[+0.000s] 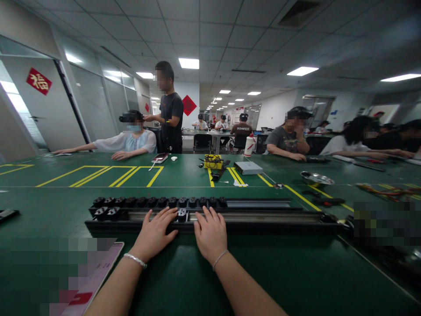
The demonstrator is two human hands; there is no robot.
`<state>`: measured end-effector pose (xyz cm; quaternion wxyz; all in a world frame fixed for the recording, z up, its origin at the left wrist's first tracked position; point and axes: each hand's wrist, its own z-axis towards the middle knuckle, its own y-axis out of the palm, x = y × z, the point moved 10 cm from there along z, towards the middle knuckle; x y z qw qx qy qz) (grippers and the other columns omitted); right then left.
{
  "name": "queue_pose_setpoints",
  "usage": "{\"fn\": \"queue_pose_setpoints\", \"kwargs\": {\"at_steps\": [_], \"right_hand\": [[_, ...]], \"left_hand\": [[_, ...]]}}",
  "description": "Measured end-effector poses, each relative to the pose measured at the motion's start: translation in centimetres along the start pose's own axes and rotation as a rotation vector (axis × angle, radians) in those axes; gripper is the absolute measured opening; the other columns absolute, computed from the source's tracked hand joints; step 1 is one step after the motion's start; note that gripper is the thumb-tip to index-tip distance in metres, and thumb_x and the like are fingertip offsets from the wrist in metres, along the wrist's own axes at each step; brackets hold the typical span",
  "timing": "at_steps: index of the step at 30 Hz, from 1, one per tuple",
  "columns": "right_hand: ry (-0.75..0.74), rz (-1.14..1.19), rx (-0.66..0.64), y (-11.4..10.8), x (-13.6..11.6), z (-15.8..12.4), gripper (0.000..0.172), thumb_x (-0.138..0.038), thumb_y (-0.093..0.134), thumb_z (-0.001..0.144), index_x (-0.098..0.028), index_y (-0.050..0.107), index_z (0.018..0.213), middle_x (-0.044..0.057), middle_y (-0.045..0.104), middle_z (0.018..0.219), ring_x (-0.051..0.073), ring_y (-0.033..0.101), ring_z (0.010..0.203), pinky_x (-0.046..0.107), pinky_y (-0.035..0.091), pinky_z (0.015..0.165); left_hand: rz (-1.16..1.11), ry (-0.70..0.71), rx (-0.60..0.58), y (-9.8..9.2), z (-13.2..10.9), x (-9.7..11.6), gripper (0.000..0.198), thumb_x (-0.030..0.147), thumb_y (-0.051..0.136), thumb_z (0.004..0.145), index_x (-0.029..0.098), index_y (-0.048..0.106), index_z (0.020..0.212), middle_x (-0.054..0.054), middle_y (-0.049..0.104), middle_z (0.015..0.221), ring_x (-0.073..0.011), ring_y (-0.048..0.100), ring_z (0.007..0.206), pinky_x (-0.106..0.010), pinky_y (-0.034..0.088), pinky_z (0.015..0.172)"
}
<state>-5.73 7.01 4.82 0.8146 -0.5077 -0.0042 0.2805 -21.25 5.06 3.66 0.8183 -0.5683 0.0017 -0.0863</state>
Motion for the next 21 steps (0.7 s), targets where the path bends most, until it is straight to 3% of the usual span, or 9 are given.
{"fn": "queue_pose_setpoints", "kwargs": {"at_steps": [21], "right_hand": [[0.002,0.024,-0.005,-0.02,-0.02,0.00,0.037,-0.038,0.031,0.091,-0.030,0.057,0.117,0.001,0.046,0.134,0.022,0.033,0.127,0.040,0.019,0.102]], "left_hand": [[0.002,-0.002,-0.004,0.01,-0.01,0.07,0.047,0.035,0.049,0.076,0.033,0.045,0.122,0.001,0.046,0.136,-0.0236,0.037,0.127,-0.058,0.010,0.106]]}}
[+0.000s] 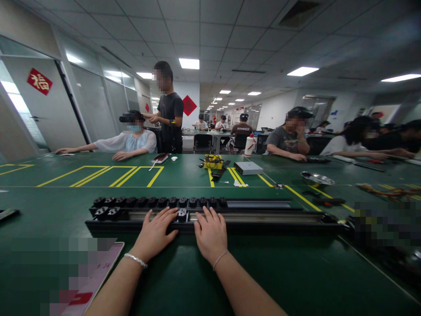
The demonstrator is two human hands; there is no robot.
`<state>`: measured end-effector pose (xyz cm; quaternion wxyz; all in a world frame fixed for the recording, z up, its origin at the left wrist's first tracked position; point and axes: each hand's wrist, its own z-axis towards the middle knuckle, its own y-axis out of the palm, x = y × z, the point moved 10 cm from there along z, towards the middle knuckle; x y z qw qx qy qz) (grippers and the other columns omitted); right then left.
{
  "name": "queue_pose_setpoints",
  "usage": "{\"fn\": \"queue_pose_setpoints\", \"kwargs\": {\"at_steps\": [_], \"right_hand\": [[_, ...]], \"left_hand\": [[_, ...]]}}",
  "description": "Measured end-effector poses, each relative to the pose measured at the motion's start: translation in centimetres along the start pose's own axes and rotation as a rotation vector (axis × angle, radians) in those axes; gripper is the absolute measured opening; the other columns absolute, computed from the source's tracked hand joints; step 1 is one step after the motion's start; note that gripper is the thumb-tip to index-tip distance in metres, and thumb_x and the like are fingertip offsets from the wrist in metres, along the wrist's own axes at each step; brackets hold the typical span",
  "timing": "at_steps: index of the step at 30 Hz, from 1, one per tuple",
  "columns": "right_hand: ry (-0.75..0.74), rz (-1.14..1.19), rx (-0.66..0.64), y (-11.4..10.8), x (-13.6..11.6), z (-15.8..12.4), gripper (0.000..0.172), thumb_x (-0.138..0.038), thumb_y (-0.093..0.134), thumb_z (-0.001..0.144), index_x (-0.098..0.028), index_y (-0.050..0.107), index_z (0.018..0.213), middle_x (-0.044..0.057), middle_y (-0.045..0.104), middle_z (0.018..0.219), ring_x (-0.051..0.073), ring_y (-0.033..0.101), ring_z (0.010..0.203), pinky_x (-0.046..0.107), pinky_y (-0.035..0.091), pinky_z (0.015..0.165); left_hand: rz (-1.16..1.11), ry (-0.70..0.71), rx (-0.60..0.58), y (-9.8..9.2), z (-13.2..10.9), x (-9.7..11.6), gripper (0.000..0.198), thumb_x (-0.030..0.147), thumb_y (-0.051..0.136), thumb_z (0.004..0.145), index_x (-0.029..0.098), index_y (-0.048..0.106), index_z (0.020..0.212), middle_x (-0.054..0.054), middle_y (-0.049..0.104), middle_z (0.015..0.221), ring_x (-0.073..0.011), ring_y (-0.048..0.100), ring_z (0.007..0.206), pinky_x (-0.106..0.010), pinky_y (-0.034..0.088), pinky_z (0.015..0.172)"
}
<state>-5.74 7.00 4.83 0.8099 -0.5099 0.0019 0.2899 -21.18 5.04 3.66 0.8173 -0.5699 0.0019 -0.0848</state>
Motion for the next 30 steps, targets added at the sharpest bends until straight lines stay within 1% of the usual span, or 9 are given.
{"fn": "queue_pose_setpoints", "kwargs": {"at_steps": [4,9,14,24,30], "right_hand": [[-0.002,0.002,0.011,-0.01,0.04,-0.02,0.037,-0.038,0.031,0.091,-0.031,0.057,0.116,0.001,0.046,0.134,0.021,0.033,0.127,0.040,0.019,0.102],[-0.001,-0.009,0.006,0.02,0.04,-0.05,0.037,-0.038,0.031,0.091,-0.031,0.056,0.117,0.001,0.046,0.134,0.021,0.033,0.127,0.040,0.018,0.102],[-0.001,-0.004,-0.008,0.15,0.04,-0.02,0.037,-0.038,0.031,0.091,-0.030,0.056,0.117,0.001,0.045,0.135,0.022,0.033,0.127,0.040,0.018,0.102],[-0.003,0.000,0.006,0.15,0.09,-0.02,0.037,-0.039,0.032,0.091,-0.031,0.056,0.117,0.001,0.046,0.135,0.021,0.033,0.127,0.040,0.018,0.102],[0.004,0.007,-0.001,0.13,0.10,0.07,0.037,-0.038,0.032,0.091,-0.030,0.057,0.117,0.001,0.046,0.135,0.022,0.032,0.127,0.040,0.018,0.103]], "left_hand": [[0.003,0.004,0.000,-0.03,0.01,0.05,0.046,0.036,0.049,0.076,0.032,0.045,0.122,0.000,0.046,0.136,-0.0241,0.037,0.127,-0.058,0.010,0.106],[0.018,0.006,0.010,-0.04,0.00,0.03,0.047,0.036,0.050,0.076,0.034,0.045,0.122,0.000,0.047,0.135,-0.0235,0.037,0.127,-0.056,0.009,0.107],[0.024,0.017,0.012,0.12,0.03,0.04,0.047,0.036,0.050,0.076,0.032,0.045,0.123,-0.002,0.047,0.135,-0.0244,0.037,0.127,-0.058,0.010,0.106],[0.030,0.014,0.015,0.05,0.07,0.19,0.047,0.036,0.050,0.075,0.033,0.045,0.122,0.000,0.047,0.135,-0.0250,0.037,0.127,-0.059,0.012,0.105],[0.044,0.013,0.029,-0.08,0.05,0.26,0.047,0.036,0.051,0.075,0.034,0.046,0.121,0.000,0.048,0.135,-0.0250,0.038,0.126,-0.058,0.013,0.105]]}}
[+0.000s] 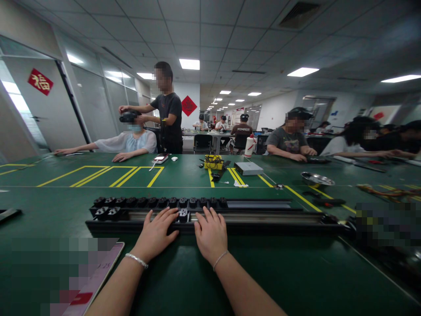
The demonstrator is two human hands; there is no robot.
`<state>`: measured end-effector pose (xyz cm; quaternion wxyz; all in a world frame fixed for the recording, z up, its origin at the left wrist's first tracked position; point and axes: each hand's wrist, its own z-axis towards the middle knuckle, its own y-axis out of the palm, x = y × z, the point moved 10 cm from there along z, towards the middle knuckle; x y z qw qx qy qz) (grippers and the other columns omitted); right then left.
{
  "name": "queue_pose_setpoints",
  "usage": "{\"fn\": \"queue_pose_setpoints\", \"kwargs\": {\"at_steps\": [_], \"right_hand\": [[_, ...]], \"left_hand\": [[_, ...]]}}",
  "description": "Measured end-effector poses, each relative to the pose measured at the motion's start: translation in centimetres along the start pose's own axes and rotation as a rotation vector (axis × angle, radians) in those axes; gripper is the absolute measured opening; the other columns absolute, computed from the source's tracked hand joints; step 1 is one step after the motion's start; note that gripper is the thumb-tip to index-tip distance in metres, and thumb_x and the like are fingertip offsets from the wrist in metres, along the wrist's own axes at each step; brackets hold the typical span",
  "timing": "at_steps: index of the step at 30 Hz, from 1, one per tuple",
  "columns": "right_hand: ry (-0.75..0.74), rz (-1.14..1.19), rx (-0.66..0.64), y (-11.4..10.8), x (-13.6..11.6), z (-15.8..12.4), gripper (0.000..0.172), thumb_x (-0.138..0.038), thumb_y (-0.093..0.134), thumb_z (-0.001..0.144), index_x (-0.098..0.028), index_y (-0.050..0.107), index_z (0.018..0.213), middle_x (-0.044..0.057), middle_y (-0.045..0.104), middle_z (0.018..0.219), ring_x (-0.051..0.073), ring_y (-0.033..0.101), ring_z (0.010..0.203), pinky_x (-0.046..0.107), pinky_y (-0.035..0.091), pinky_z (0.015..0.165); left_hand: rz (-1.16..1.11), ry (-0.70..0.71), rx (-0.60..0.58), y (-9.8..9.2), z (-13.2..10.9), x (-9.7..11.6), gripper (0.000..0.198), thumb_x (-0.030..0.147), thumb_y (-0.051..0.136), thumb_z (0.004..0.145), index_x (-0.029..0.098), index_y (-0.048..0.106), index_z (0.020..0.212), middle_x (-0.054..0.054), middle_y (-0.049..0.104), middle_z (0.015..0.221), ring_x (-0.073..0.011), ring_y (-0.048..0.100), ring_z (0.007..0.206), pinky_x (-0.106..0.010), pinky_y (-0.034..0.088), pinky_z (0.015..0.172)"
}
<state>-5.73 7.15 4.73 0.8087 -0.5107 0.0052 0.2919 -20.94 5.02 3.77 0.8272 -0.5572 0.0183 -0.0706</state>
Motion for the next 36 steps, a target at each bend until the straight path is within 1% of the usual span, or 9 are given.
{"fn": "queue_pose_setpoints", "kwargs": {"at_steps": [12,22,36], "right_hand": [[-0.002,-0.003,0.005,-0.05,-0.02,-0.02,0.036,-0.039,0.032,0.091,-0.031,0.056,0.116,0.000,0.046,0.135,0.021,0.033,0.127,0.040,0.018,0.102],[-0.007,-0.018,0.001,0.00,-0.06,0.00,0.037,-0.039,0.031,0.091,-0.031,0.056,0.117,0.000,0.045,0.135,0.021,0.033,0.127,0.040,0.018,0.102],[-0.001,-0.043,-0.023,-0.13,-0.15,-0.06,0.038,-0.038,0.031,0.091,-0.031,0.056,0.118,0.001,0.044,0.136,0.021,0.032,0.127,0.040,0.018,0.102]], "left_hand": [[-0.028,-0.003,-0.004,-0.01,0.00,0.04,0.047,0.035,0.051,0.075,0.032,0.047,0.121,-0.001,0.047,0.135,-0.0250,0.038,0.126,-0.058,0.011,0.105],[-0.013,-0.007,-0.001,-0.02,0.03,0.13,0.046,0.034,0.051,0.074,0.033,0.048,0.120,-0.001,0.048,0.135,-0.0251,0.038,0.126,-0.058,0.011,0.105],[-0.020,-0.009,-0.002,-0.01,0.05,0.07,0.045,0.035,0.050,0.075,0.032,0.049,0.119,-0.001,0.048,0.134,-0.0256,0.038,0.126,-0.057,0.011,0.106]]}}
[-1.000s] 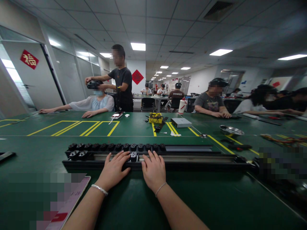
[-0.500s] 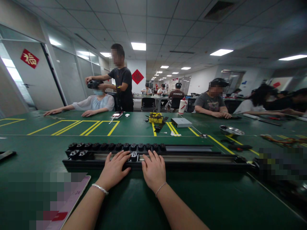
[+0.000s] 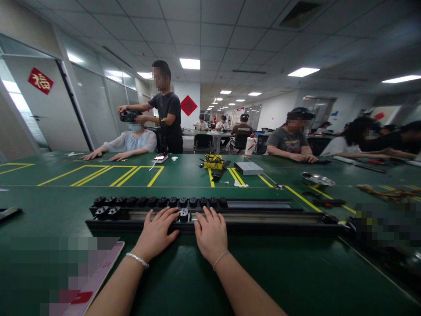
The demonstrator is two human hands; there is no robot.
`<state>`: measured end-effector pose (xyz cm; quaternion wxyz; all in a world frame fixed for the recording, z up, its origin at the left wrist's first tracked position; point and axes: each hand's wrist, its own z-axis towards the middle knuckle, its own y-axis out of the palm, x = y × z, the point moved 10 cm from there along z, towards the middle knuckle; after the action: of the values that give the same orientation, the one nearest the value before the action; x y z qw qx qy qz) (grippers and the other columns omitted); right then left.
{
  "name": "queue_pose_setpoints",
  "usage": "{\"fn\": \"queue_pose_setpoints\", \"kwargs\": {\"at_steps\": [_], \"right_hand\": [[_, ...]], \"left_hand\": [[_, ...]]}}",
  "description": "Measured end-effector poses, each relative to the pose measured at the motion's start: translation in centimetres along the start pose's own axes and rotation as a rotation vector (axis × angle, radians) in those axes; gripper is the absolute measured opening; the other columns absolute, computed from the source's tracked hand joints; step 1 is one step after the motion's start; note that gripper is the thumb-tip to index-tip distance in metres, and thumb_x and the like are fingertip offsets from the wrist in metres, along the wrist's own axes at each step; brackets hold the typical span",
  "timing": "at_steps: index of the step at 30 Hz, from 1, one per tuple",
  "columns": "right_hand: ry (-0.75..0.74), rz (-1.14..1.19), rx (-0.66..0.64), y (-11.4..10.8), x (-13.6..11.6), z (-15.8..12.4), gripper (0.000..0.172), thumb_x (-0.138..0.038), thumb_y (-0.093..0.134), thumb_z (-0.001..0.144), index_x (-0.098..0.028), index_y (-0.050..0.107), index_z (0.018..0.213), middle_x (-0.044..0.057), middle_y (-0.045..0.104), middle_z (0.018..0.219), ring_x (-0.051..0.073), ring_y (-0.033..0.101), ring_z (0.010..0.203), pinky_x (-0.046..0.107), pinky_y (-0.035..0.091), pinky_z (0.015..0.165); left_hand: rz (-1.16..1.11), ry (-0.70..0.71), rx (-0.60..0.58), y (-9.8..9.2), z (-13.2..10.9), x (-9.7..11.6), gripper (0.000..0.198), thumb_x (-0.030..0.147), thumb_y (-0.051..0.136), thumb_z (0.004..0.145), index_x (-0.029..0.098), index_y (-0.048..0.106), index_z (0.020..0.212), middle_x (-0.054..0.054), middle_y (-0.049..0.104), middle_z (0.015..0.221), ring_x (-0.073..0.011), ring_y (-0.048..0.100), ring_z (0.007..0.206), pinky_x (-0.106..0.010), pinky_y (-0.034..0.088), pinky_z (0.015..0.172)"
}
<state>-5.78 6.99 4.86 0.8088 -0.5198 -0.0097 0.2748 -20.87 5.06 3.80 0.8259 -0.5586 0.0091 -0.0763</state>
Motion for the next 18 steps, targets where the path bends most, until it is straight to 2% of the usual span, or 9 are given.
{"fn": "queue_pose_setpoints", "kwargs": {"at_steps": [18], "right_hand": [[0.003,-0.002,0.001,0.15,0.07,-0.02,0.037,-0.038,0.032,0.091,-0.031,0.056,0.118,0.001,0.044,0.136,0.021,0.032,0.128,0.040,0.018,0.103]], "left_hand": [[0.009,-0.002,-0.003,0.02,0.05,0.05,0.046,0.034,0.050,0.074,0.033,0.048,0.120,-0.001,0.048,0.134,-0.0261,0.039,0.125,-0.058,0.013,0.105]]}}
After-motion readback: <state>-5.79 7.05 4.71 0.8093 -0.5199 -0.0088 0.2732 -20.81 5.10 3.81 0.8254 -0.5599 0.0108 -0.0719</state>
